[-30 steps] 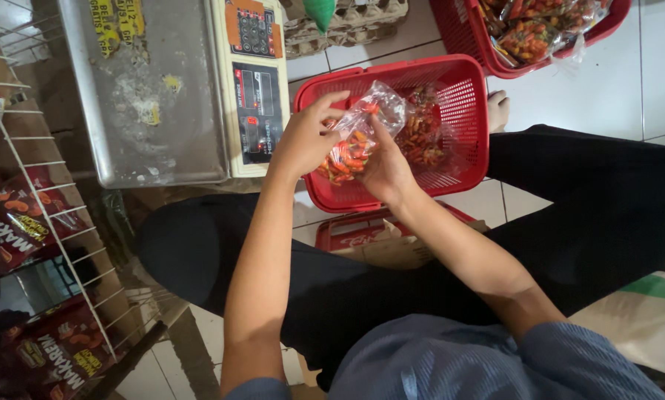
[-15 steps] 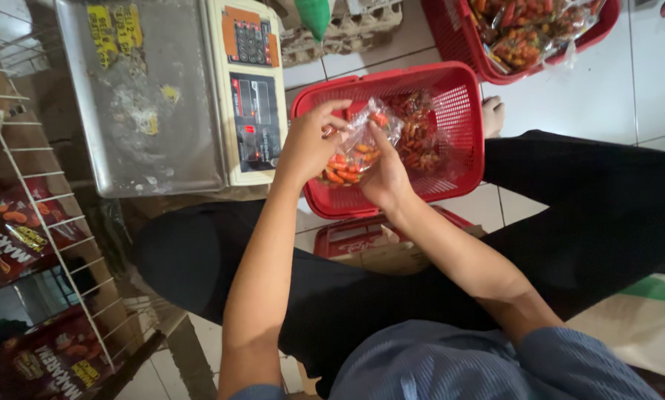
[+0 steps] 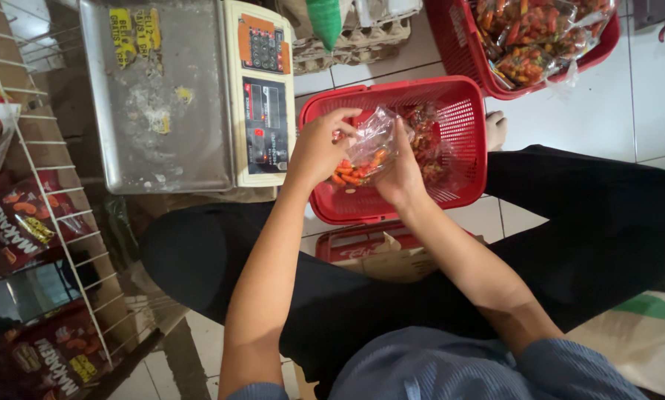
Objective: The person sits on the floor and repeatedly weighs small portions of red snacks on a digital scale. They then transfer the snacks into clear plastic bags, tie the bags shut by hand, and place the finished packages into a red basket.
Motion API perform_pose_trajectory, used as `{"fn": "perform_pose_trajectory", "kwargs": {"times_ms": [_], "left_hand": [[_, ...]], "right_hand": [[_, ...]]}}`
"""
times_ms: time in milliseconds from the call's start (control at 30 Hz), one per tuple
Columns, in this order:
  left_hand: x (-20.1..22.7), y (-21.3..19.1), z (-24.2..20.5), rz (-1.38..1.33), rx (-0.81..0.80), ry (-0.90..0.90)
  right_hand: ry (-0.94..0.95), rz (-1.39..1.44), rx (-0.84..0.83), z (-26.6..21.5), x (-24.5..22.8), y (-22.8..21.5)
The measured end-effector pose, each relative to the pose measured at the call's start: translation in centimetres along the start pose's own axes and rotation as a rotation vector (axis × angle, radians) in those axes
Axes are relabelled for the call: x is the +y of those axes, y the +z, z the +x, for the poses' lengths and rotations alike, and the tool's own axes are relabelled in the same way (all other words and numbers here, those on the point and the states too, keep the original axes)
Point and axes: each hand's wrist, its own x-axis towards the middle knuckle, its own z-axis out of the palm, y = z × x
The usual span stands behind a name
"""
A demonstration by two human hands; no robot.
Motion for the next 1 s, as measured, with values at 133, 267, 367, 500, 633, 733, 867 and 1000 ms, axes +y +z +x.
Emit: {"fn": "perform_pose_trajectory", "kwargs": {"times_ms": [133, 267, 367, 500, 633, 733, 867, 1000], "left_hand": [[-0.2, -0.2, -0.1, 0.073, 0.095, 0.104], [1.3, -1.5, -1.1, 0.081, 0.148, 0.048], [2.2, -3.0, -2.3, -0.029, 0.147, 0.042], [1.5, -4.6, -3.5, -0.129, 0.22, 0.1], [0.1, -7.1, -4.4, -0.162, 0.35, 0.164], [-0.9, -9.3, -5.1, -0.186, 0.547, 0.233], [-2.6, -11.9, -6.5, -0.337, 0.81, 0.277], [-4.1, -13.7, -8.6, -0.445, 0.935, 0.191]], "right_hand": [[-0.068, -0.114, 0.049, -0.5, -0.7, 0.7], [-0.055, -0.132, -0.046, -0.9, -1.7, 1.4], [-0.329, -0.467, -0.085, -2.8, -2.1, 3.3], [-0.795, -1.18, -0.189, -6.3, -3.4, 8.4], [-0.865, -1.667, -0.227, -8.2, -4.0, 13.7], [-0.985, -1.689, -0.428, -7.8, -3.2, 16.7], [-0.904, -1.78, -0.424, -5.5, -1.9, 19.7], [-0.668, -1.583, -0.547, -2.0, 0.9, 22.4]]}}
